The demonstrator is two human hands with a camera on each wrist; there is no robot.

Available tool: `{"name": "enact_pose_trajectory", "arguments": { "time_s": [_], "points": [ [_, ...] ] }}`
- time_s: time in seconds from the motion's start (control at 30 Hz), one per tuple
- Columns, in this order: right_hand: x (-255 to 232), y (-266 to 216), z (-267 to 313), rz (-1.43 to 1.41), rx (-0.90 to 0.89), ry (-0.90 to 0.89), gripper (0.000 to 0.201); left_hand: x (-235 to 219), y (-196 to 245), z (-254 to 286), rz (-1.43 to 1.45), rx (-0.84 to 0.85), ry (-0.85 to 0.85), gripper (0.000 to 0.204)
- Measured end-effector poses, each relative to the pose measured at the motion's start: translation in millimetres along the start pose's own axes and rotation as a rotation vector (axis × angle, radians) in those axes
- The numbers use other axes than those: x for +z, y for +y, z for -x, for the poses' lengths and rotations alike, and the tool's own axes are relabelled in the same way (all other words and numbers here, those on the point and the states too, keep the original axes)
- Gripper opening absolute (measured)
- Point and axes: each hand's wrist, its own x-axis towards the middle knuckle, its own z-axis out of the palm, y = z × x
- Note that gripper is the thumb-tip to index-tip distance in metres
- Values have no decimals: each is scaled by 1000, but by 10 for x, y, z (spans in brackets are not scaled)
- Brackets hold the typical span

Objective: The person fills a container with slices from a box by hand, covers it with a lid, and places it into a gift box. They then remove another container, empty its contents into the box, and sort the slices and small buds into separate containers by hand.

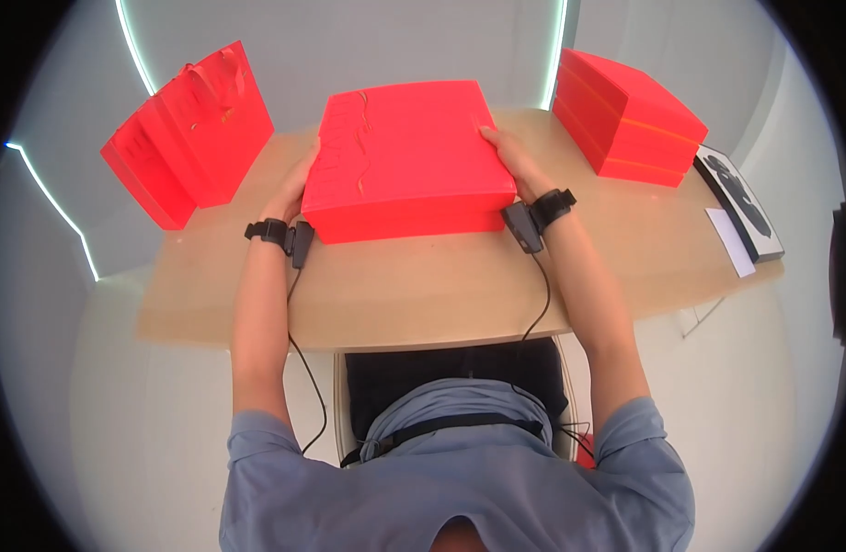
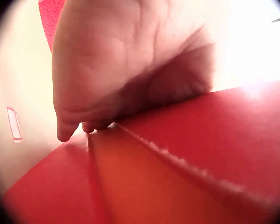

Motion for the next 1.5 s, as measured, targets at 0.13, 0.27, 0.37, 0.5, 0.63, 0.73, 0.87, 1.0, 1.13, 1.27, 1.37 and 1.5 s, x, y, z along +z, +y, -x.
{"name": "enact_pose_trajectory", "arguments": {
  "time_s": [0.13,0.27,0.37,0.5,0.63,0.73,0.87,1.0,1.13,1.27,1.37,1.5],
  "points": [
    [-49,68,-66,-11,-12,24,50,42,6,77,-21,-10,2,65],
    [-153,142,-141,-35,-16,17,52,-25,14,98,-89,-26,9,69],
    [-173,169,-116,-18,-45,16,54,34,50,130,-55,-44,-1,72],
    [-105,179,-45,-133,-61,30,53,58,41,140,-14,-26,-18,72],
    [-81,98,-9,-211,-81,23,48,129,61,120,79,35,-8,70],
    [-27,43,14,-297,-86,41,42,169,101,182,120,65,13,68],
    [-39,45,-102,-323,-186,52,38,101,78,87,167,106,-24,66],
    [4,-11,-54,-247,-106,47,41,113,49,115,158,126,57,63],
    [-9,30,-16,-219,-87,67,42,43,30,70,137,114,11,64],
    [-73,134,-90,-250,-84,90,38,-18,1,20,148,61,14,62],
    [-139,160,-129,-264,-42,18,37,-11,-37,10,150,85,-10,60],
    [-19,21,-20,-151,-52,59,38,65,11,90,92,88,89,56]
  ]
}}
